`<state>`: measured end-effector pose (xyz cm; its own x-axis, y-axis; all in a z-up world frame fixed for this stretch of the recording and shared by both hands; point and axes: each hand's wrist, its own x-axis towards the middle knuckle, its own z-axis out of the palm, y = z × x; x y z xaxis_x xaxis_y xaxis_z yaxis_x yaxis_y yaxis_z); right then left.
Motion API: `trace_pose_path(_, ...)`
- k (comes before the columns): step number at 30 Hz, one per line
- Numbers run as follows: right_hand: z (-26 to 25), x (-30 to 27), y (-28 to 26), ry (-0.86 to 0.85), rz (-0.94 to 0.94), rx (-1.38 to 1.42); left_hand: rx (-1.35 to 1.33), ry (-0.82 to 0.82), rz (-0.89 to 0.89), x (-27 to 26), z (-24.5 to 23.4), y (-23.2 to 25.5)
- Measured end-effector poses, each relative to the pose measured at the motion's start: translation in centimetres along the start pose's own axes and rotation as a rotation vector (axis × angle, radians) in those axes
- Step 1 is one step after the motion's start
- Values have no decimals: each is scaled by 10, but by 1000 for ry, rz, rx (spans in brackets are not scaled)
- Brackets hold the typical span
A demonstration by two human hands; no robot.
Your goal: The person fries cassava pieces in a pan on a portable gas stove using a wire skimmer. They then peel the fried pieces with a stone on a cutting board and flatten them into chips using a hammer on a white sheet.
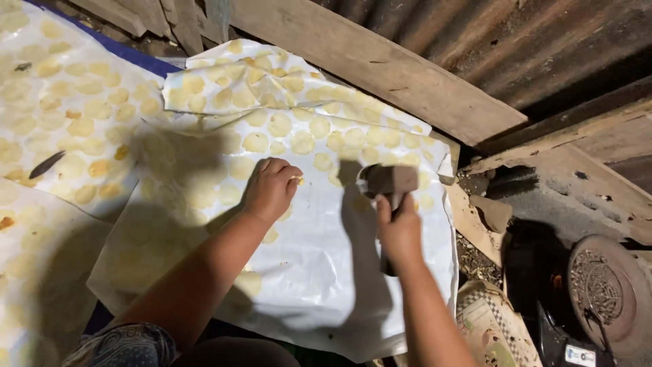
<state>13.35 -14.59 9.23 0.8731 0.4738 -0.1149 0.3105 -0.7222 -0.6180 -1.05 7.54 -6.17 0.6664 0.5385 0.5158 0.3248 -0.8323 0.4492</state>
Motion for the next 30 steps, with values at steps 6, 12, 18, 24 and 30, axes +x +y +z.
trace_pose_path(6, 39, 39, 66, -200, 42, -9, 113, -50, 24, 14, -12, 45)
trace_pose_path(12, -53, -37, -39, 25, -39, 156, 3, -133, 3, -6, 50, 83)
trace_pose_path(18, 18, -32, -1, 127, -114, 99, -8, -135, 9, -1, 22, 88)
trace_pose_path(24, 45, -17, 5, -296, 41, -163, 39, -5, 146, -15, 2, 31)
trace_pose_path(30, -21, -23, -20, -97, 76, 167, -101, -101, 93, -12, 17, 63)
